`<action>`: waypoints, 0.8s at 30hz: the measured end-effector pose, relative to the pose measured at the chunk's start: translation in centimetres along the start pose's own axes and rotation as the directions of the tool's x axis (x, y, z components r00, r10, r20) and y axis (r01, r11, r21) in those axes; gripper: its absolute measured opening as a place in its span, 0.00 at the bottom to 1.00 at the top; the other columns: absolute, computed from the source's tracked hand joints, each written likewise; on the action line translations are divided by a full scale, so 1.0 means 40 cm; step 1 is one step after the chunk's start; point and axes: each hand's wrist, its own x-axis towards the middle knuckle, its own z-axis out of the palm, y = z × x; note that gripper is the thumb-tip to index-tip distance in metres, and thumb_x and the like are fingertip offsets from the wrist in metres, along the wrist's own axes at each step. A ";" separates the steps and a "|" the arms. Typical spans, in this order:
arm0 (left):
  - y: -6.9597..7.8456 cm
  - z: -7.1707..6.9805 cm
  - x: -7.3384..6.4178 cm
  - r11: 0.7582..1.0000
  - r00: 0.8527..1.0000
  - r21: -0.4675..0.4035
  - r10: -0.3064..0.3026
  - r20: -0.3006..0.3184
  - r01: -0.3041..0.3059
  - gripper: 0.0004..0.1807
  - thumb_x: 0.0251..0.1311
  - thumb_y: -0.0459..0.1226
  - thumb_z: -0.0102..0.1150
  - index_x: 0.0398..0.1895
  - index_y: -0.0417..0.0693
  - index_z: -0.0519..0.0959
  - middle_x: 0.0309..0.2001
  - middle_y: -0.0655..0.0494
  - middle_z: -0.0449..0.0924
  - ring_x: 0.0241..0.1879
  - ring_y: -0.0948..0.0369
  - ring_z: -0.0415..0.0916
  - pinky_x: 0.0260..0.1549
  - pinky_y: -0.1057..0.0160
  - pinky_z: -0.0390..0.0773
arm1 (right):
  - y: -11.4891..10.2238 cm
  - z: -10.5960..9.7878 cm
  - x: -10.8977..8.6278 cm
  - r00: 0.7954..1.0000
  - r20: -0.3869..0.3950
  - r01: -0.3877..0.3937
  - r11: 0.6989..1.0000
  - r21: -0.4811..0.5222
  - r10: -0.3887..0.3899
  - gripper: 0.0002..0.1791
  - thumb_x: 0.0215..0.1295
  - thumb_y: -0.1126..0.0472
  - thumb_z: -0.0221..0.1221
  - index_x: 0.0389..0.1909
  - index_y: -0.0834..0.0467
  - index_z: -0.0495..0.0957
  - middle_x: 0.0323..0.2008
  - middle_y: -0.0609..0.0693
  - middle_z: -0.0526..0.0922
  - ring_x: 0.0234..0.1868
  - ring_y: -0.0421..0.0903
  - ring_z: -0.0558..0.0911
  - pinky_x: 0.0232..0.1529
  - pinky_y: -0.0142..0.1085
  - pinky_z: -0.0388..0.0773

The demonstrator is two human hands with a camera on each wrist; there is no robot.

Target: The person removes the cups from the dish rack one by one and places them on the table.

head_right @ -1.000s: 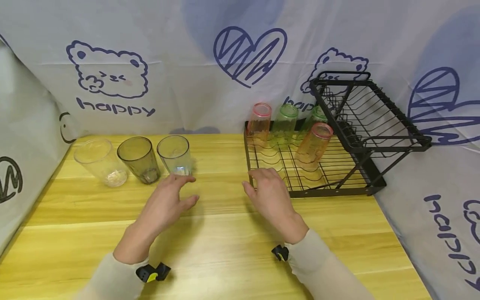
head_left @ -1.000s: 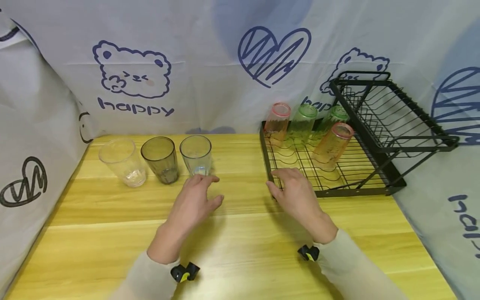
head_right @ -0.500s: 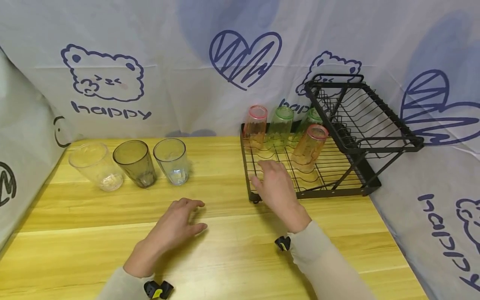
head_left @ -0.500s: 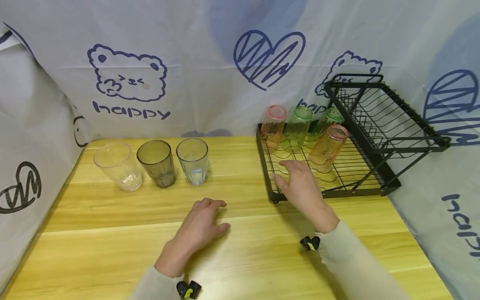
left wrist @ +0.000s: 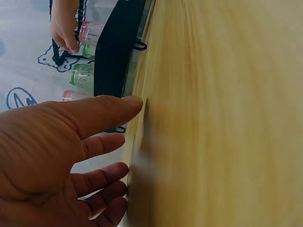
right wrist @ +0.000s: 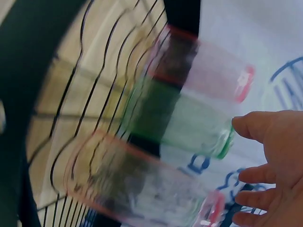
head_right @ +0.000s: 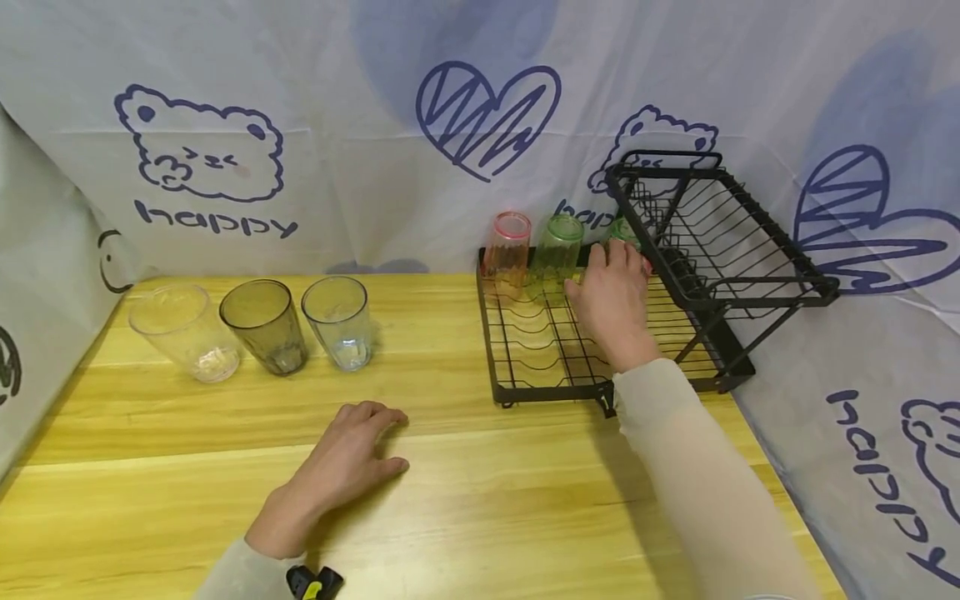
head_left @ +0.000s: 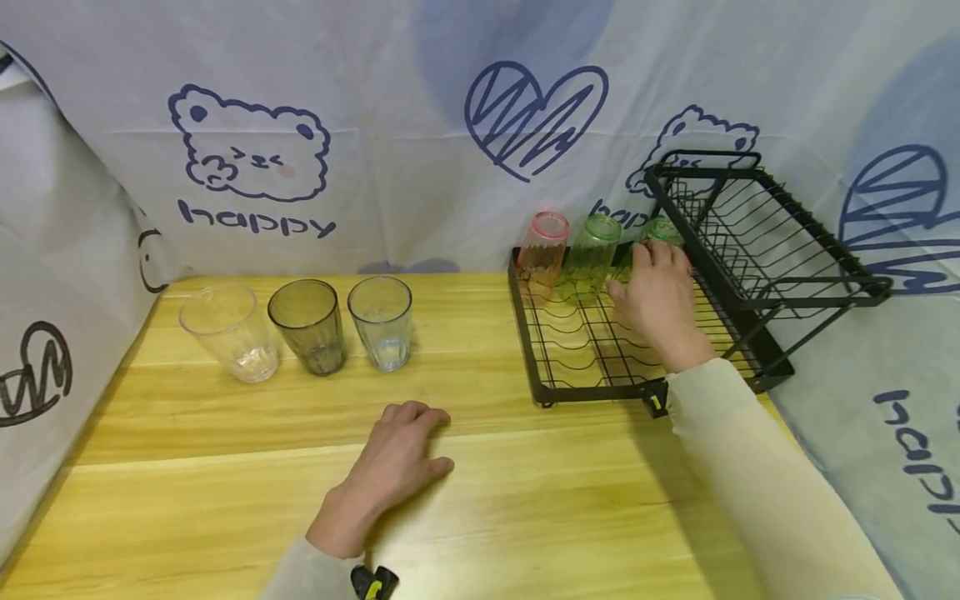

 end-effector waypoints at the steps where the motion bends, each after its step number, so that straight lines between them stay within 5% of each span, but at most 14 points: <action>1: -0.001 0.000 0.000 1.000 1.000 0.001 0.003 -0.001 -0.003 0.28 0.54 0.41 0.80 0.60 0.48 0.83 0.59 0.44 0.80 0.62 0.42 0.72 0.64 0.40 0.73 | 0.009 0.000 0.011 0.999 0.030 -0.030 1.000 -0.007 0.030 0.39 0.76 0.50 0.61 0.73 0.75 0.63 0.72 0.76 0.62 0.73 0.76 0.62 0.76 0.67 0.57; 4: -0.002 0.002 -0.001 1.000 1.000 0.007 0.007 -0.001 -0.007 0.29 0.54 0.41 0.79 0.60 0.47 0.83 0.59 0.44 0.79 0.62 0.41 0.72 0.64 0.38 0.72 | 0.032 0.003 0.039 0.982 0.130 -0.139 0.990 0.001 0.138 0.42 0.78 0.46 0.57 0.79 0.71 0.56 0.77 0.77 0.56 0.74 0.77 0.61 0.76 0.69 0.55; 10: -0.001 0.003 -0.002 1.000 1.000 0.004 0.014 0.001 -0.014 0.29 0.54 0.41 0.79 0.60 0.47 0.82 0.59 0.44 0.79 0.62 0.41 0.71 0.63 0.37 0.72 | 0.062 0.008 0.071 0.906 0.284 -0.325 0.946 -0.008 0.314 0.48 0.80 0.38 0.51 0.84 0.63 0.45 0.80 0.75 0.50 0.76 0.77 0.53 0.68 0.74 0.64; 13: 0.000 0.002 -0.001 1.000 1.000 0.008 0.016 -0.002 -0.016 0.29 0.54 0.41 0.79 0.60 0.47 0.82 0.59 0.43 0.79 0.63 0.41 0.72 0.63 0.37 0.73 | 0.066 0.005 0.081 0.888 0.314 -0.356 0.935 0.003 0.337 0.49 0.80 0.37 0.51 0.84 0.63 0.44 0.80 0.76 0.50 0.73 0.79 0.57 0.65 0.74 0.67; 20: -0.003 0.001 0.002 1.000 1.000 0.012 0.010 0.001 -0.010 0.29 0.55 0.42 0.80 0.60 0.47 0.82 0.61 0.43 0.78 0.63 0.42 0.72 0.63 0.38 0.73 | 0.075 -0.002 0.097 0.850 0.371 -0.425 0.903 0.067 0.373 0.48 0.81 0.38 0.49 0.86 0.58 0.39 0.82 0.75 0.42 0.75 0.83 0.53 0.72 0.74 0.57; 24: -0.005 0.001 0.000 1.000 1.000 0.018 0.009 0.003 -0.009 0.29 0.55 0.42 0.81 0.60 0.47 0.83 0.61 0.44 0.78 0.64 0.42 0.72 0.63 0.38 0.73 | 0.078 0.005 0.093 0.853 0.369 -0.425 0.902 0.078 0.370 0.46 0.81 0.40 0.48 0.86 0.57 0.40 0.81 0.75 0.45 0.70 0.83 0.59 0.70 0.72 0.60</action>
